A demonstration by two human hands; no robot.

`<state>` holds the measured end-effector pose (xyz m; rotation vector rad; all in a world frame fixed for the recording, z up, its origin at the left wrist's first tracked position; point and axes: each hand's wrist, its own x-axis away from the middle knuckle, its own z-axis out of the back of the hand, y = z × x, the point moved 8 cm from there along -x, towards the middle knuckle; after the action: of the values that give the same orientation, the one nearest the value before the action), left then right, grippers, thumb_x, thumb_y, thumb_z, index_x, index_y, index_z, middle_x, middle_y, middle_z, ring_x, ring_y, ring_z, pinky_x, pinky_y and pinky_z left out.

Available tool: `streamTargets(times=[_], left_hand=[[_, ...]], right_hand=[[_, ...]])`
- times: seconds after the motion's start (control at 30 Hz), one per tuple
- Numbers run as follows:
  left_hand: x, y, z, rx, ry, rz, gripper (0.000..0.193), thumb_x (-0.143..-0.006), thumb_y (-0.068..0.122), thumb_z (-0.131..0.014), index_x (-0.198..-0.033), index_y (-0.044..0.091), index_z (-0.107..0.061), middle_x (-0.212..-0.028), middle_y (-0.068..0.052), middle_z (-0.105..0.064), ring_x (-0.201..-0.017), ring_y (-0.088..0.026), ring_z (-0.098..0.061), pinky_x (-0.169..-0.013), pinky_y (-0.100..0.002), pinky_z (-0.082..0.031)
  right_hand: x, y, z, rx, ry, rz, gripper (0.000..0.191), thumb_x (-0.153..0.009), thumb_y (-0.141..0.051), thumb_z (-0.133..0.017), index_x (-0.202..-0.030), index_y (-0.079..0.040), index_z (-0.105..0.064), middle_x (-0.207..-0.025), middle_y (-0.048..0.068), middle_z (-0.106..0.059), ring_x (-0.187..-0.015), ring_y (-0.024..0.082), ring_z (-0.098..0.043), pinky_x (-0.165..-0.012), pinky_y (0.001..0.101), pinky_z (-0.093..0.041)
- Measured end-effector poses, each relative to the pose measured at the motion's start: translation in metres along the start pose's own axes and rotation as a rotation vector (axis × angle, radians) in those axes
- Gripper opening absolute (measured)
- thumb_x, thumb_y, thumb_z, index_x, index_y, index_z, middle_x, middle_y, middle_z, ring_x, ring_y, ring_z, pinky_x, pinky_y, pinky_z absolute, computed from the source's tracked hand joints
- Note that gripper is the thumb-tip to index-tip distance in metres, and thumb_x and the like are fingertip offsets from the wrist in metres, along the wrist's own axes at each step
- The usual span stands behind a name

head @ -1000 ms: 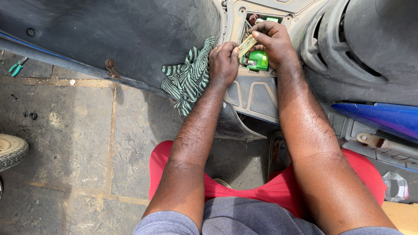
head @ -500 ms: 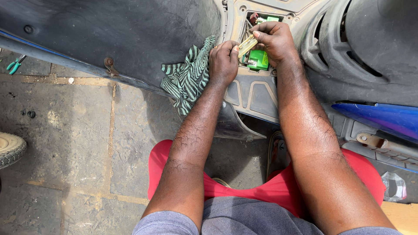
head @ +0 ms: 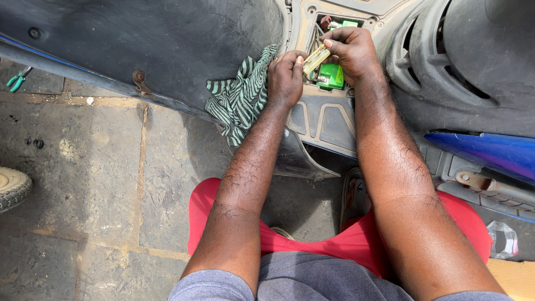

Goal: The person works on a motorcycle's electrical system, handling wires and a small white connector near the battery compartment. They repeatedly insert and remove the connector while manipulating wires with both hands.

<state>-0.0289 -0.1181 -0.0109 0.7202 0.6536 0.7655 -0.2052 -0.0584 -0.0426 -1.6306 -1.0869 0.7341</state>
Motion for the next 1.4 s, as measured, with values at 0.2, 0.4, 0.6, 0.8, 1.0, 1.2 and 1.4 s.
streamTargets(times=[0.2,0.4,0.6,0.8,1.0,1.2,1.4], left_hand=[[0.000,-0.002,0.001,0.090,0.017,0.028,0.021,-0.105,0.014,-0.052,-0.106,0.005,-0.071,-0.101,-0.012,-0.075,-0.099,-0.027,-0.072,-0.093,-0.042,-0.056],[0.000,-0.005,0.002,0.152,0.029,0.064,0.021,-0.103,0.011,-0.051,-0.106,0.002,-0.070,-0.099,-0.013,-0.074,-0.094,-0.025,-0.075,-0.086,-0.039,-0.060],[-0.001,-0.007,0.002,0.173,0.034,0.048,0.020,-0.104,0.011,-0.051,-0.106,0.003,-0.070,-0.099,-0.013,-0.074,-0.095,-0.024,-0.075,-0.087,-0.038,-0.060],[0.000,-0.008,0.002,0.171,0.042,0.039,0.020,-0.104,0.010,-0.051,-0.106,0.003,-0.070,-0.099,-0.013,-0.074,-0.096,-0.025,-0.075,-0.087,-0.039,-0.060],[0.000,-0.007,0.002,0.159,0.044,0.038,0.020,-0.104,0.011,-0.052,-0.106,0.003,-0.070,-0.099,-0.012,-0.075,-0.095,-0.025,-0.075,-0.086,-0.039,-0.060],[-0.001,-0.003,0.004,0.168,0.038,0.054,0.019,-0.104,0.014,-0.054,-0.105,0.004,-0.070,-0.098,-0.012,-0.074,-0.094,-0.024,-0.075,-0.085,-0.038,-0.060],[0.000,0.011,0.007,0.079,0.011,-0.016,0.020,-0.098,0.023,-0.067,-0.105,0.005,-0.072,-0.099,-0.011,-0.075,-0.094,-0.024,-0.074,-0.086,-0.039,-0.059]], right_hand=[[0.000,0.003,0.002,-0.007,0.003,0.005,0.009,-0.101,-0.002,-0.072,-0.109,0.002,-0.074,-0.097,0.010,-0.075,-0.082,0.016,-0.075,-0.067,0.0280,-0.066],[-0.002,0.007,0.004,-0.009,0.013,0.001,0.009,-0.101,-0.002,-0.072,-0.108,0.002,-0.073,-0.097,0.009,-0.075,-0.081,0.015,-0.075,-0.067,0.0281,-0.067],[-0.001,0.004,0.002,-0.019,0.001,0.002,0.009,-0.101,-0.002,-0.072,-0.109,0.002,-0.073,-0.097,0.010,-0.075,-0.081,0.016,-0.075,-0.068,0.0279,-0.066],[0.002,-0.001,-0.002,-0.025,-0.005,0.004,0.010,-0.101,-0.002,-0.071,-0.109,0.002,-0.073,-0.098,0.010,-0.075,-0.082,0.017,-0.075,-0.069,0.0295,-0.067],[0.000,0.002,0.000,-0.022,-0.006,0.005,0.010,-0.102,-0.002,-0.071,-0.110,0.003,-0.073,-0.098,0.010,-0.075,-0.082,0.017,-0.075,-0.069,0.0299,-0.067],[-0.001,0.005,0.003,-0.022,-0.024,0.010,0.010,-0.101,-0.003,-0.071,-0.109,0.003,-0.074,-0.098,0.010,-0.075,-0.083,0.018,-0.075,-0.070,0.0300,-0.068],[0.000,0.006,0.001,-0.008,-0.056,0.003,0.012,-0.100,-0.002,-0.072,-0.111,0.004,-0.074,-0.099,0.011,-0.076,-0.085,0.018,-0.077,-0.072,0.0298,-0.068]])
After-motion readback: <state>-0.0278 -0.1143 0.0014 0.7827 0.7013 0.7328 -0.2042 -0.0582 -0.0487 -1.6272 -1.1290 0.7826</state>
